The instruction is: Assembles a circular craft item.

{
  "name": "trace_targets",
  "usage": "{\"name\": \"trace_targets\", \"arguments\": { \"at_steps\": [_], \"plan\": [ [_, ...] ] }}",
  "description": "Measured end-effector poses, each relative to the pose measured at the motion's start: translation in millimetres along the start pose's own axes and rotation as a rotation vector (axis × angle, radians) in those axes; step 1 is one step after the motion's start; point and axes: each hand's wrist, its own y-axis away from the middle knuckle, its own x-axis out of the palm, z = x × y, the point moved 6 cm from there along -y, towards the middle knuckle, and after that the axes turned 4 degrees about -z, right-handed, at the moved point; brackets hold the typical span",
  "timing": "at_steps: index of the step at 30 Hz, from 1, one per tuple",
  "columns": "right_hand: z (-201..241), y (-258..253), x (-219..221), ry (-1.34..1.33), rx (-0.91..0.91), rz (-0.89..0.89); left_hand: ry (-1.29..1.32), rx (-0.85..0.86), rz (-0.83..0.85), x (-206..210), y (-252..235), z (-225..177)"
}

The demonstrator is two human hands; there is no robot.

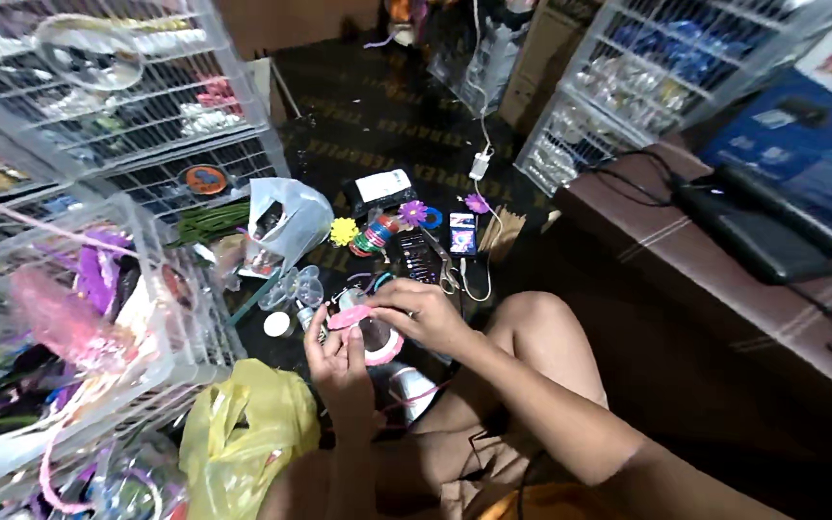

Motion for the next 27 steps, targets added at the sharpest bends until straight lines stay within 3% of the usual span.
{"name": "trace_targets", "arguments": {
  "at_steps": [3, 7, 13, 20, 27],
  "plan": [
    [-5, 8, -6, -0.021, 0.051, -0.031, -0.133, 0.075, -0.076, 7, 8, -2],
    [-13, 19, -13, -0.062, 0.095, -0.077, -0.101, 0.191, -0.071, 14, 17, 2],
    [-29, 32, -19, -0.145, -0.003, -0.182, -0.214, 0.143, -0.039, 27, 21, 6],
    [-35, 34, -22, -0.089, 0.155, -0.138, -0.188, 0.189, -0.071, 31, 25, 12],
    [-28, 34, -21, 0.0, 0.129, -0.132, -0.352, 0.251, -0.089, 23, 25, 9]
  ]
}}
